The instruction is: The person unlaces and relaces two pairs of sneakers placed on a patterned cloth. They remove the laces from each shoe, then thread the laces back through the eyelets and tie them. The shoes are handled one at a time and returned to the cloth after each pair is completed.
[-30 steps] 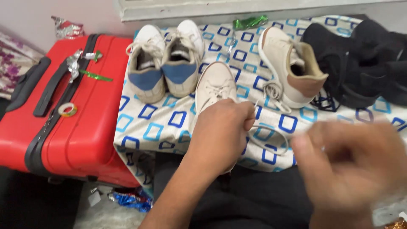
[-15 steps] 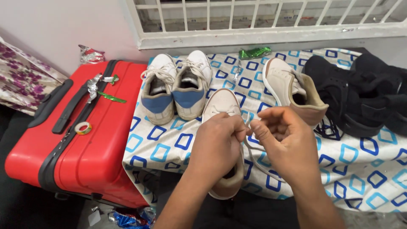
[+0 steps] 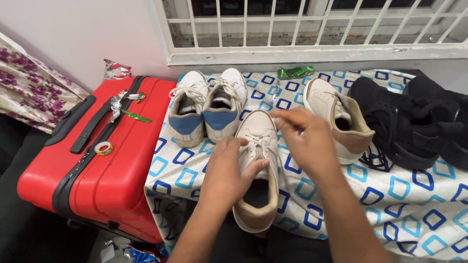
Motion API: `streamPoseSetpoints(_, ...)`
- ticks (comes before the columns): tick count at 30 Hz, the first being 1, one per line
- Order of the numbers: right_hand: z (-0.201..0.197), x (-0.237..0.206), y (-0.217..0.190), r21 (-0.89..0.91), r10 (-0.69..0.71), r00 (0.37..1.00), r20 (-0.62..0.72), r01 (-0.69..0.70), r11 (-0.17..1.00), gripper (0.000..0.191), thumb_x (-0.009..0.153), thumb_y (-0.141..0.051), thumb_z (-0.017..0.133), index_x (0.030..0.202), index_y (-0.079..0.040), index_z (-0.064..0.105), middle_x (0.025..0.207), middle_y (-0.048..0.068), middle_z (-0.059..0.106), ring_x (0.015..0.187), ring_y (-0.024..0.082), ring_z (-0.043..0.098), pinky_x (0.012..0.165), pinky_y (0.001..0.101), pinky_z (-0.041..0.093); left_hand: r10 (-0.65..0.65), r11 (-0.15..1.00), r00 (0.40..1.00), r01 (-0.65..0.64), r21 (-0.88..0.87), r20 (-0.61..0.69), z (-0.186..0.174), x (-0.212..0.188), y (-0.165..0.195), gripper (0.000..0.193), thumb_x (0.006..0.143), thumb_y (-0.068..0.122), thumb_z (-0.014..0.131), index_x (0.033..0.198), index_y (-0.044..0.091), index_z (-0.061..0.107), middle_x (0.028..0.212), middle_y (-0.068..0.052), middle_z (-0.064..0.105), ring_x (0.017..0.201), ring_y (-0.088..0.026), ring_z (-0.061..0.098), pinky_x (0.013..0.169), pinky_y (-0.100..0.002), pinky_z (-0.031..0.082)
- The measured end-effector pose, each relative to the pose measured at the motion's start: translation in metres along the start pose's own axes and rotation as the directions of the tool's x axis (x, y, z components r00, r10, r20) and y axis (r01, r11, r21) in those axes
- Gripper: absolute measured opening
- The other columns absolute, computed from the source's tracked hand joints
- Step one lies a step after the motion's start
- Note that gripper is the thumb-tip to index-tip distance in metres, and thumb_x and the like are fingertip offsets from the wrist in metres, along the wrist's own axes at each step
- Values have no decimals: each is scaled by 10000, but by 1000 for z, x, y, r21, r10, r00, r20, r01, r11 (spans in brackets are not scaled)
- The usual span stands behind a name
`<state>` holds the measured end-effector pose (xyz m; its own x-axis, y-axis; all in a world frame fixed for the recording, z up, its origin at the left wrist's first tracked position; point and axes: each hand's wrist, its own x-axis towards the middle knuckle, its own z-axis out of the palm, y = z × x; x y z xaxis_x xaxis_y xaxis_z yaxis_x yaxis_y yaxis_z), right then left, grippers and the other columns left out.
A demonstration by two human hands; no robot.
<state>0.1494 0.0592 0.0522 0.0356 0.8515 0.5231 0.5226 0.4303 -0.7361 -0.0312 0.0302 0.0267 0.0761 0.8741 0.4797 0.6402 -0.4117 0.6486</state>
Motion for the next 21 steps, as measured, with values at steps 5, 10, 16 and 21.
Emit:
streamPoseSetpoints(5, 33, -19, 1, -3, 15, 997, 75, -15, 1000, 234, 867, -169, 737, 1062, -42, 764, 929, 106, 775, 810, 184, 753, 745, 308, 570, 59, 998, 998, -59, -15, 13, 7, -6, -13, 467, 751, 285, 818, 1098, -9, 711, 1145, -177, 684, 1132, -383, 605, 972, -455, 468)
streamPoseSetpoints(10, 34, -34, -1, -21, -89, 996, -12, 88, 996, 181, 836, -142, 760, 972, -22, 768, 908, 120, 749, 826, 211, 722, 775, 324, 558, -1, 1000, 999, 1, -26, -33, 12, -9, -7, 297, 842, 191, 702, 1055, -12, 743, 1122, -169, 702, 1096, -371, 634, 954, -445, 485)
streamPoseSetpoints(16, 35, -39, -5, -65, -220, 974, -47, 217, 974, 148, 833, -111, 760, 956, -30, 771, 907, 101, 757, 856, 245, 697, 791, 350, 543, 19, 996, 994, -27, -82, -108, 13, -10, -8, 241, 979, 163, 576, 1030, -10, 736, 1091, -169, 722, 1032, -372, 667, 912, -443, 500)
streamPoseSetpoints(21, 38, -41, -6, -115, -192, 979, -73, 183, 976, 138, 797, -111, 777, 915, -41, 763, 869, 81, 749, 838, 253, 680, 773, 363, 538, -49, 973, 983, 6, -233, -178, 18, -11, -18, 269, 989, 185, 552, 1036, -7, 735, 1071, -153, 741, 1008, -343, 698, 893, -400, 523)
